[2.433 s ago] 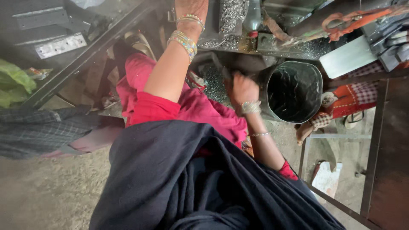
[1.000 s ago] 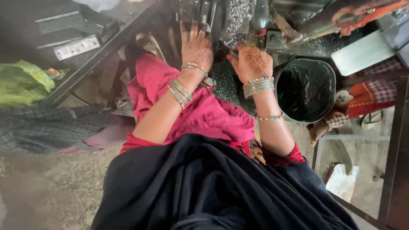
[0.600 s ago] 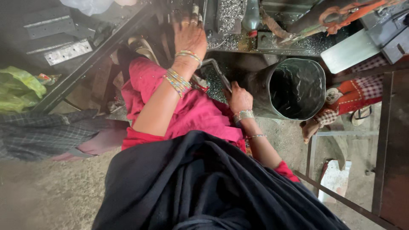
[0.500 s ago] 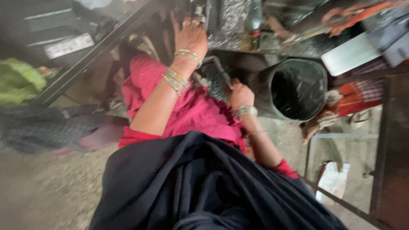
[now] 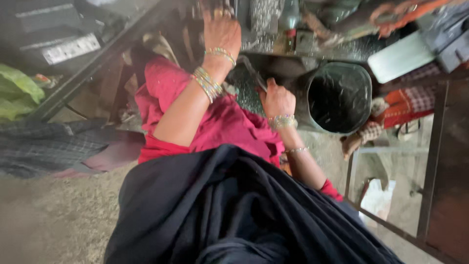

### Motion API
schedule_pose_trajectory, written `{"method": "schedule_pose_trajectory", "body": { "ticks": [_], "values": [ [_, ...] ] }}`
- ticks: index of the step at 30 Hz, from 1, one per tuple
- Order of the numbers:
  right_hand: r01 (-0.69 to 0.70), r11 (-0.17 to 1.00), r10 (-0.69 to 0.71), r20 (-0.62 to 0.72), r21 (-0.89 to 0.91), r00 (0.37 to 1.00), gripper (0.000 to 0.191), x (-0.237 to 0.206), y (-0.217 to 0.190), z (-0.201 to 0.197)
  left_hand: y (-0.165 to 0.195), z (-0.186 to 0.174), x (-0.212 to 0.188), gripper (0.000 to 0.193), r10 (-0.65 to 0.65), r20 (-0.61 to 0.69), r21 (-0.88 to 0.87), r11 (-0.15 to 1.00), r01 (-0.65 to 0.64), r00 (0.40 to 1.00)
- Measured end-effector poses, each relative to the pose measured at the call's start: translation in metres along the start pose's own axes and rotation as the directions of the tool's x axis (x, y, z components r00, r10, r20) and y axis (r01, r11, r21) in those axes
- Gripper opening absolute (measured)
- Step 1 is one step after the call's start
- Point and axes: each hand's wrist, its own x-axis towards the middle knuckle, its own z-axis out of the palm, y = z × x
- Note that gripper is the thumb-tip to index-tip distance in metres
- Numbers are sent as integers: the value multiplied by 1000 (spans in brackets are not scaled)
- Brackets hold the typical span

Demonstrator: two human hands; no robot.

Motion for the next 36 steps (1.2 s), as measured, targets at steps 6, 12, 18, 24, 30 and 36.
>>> {"method": "schedule_pose_trajectory", "body": {
  "ticks": [6,12,18,24,30,36],
  "values": [
    [143,986,-146,-29,-87,989,40,32,2,-26,-6,-9,-4,27,97,31,137,985,-101,995],
    [-35,999,36,63,-18,997,40,-3,-6,-15,4,-2,-5,24,115,76,134,983,-124,990],
    [85,994,-87,-20,-67,996,42,3,-3,-7,-11,-1,-18,24,128,-342,141,986,-84,931],
    [168,985,-166,34,-51,986,40,29,0,-31,-19,-5,-14,20,228,-65,153,964,-216,972],
    [-39,998,36,47,53,998,38,-16,-12,-12,-13,-2,-17,20,175,-83,80,982,-169,981],
    [145,988,-150,-131,-46,980,41,7,-9,-15,-24,-7,-26,24,147,-225,104,987,-127,963]
  ]
}}
